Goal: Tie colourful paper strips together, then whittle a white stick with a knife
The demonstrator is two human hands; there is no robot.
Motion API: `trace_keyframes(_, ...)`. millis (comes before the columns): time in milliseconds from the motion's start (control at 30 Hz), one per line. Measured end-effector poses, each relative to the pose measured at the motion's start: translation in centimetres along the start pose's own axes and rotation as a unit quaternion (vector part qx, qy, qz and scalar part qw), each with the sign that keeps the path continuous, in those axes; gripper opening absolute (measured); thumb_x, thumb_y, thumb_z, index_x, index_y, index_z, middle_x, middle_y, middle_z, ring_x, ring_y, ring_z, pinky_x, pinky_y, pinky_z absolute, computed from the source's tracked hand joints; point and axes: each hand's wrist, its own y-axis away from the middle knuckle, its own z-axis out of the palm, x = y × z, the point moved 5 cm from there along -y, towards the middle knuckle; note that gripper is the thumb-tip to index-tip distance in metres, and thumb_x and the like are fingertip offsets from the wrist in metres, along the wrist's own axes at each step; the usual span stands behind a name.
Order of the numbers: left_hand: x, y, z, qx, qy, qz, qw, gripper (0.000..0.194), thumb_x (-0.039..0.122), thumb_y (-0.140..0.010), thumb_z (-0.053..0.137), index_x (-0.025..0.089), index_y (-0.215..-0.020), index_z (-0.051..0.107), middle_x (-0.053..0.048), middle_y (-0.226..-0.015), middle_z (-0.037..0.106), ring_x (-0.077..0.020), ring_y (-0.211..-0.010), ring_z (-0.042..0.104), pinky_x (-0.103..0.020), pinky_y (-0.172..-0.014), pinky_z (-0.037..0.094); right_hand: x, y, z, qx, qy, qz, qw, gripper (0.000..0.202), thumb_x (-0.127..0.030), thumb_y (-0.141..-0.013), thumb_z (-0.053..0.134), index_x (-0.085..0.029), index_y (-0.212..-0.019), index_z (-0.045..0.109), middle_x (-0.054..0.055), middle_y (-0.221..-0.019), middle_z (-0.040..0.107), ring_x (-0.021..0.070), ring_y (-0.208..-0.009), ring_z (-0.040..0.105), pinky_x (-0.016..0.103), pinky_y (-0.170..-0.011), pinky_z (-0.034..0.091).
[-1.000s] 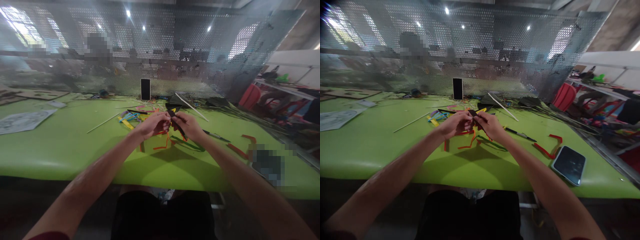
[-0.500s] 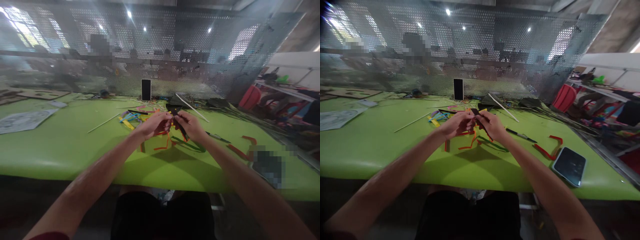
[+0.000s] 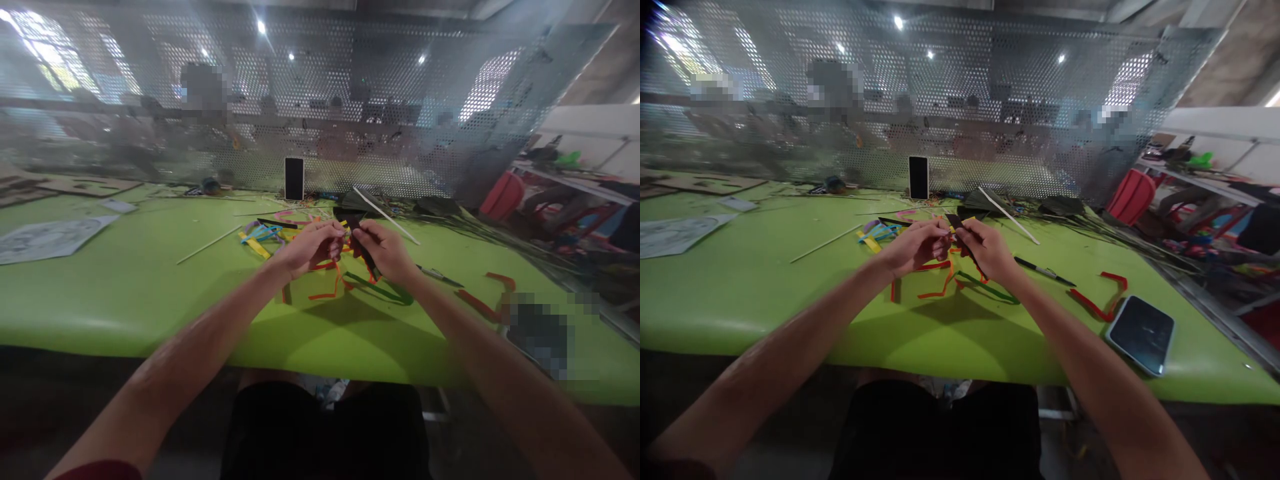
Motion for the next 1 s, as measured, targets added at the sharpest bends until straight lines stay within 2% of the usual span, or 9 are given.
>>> trace_keyframes(800, 0.27, 0.21, 0.34, -0.006, -0.015, 0.011, 1.000, 0.019, 0.009, -0.082, 0.055, 0.016, -0.066, 0.051, 0.005, -0.050, 0.042, -0.0087, -0.047, 0.045, -0.021, -0.054, 0.044, 0.51, 0.10, 0.38, 0.006, -0.033, 0.013, 0.999, 0.036, -0.056, -0.091, 0.059, -0.021, -0.082, 0.058, -0.002, -0.071, 0.055, 0.0122, -0.062, 0.054, 0.026, -0.060, 0.045)
trace_keyframes(1000, 0.11, 0.18, 0.13, -0.026, 0.001, 0.015, 1.000, 0.016, 0.010, -0.080, 0.058, 0.016, -0.066, 0.052, 0.005, -0.052, 0.040, -0.0084, -0.048, 0.043, -0.022, -0.055, 0.044, 0.17, 0.07, 0.29, 0.001, -0.028, 0.013, 1.000, 0.036, -0.055, -0.090, 0.060, -0.020, -0.081, 0.061, -0.001, -0.069, 0.058, 0.0125, -0.061, 0.053, 0.027, -0.060, 0.044)
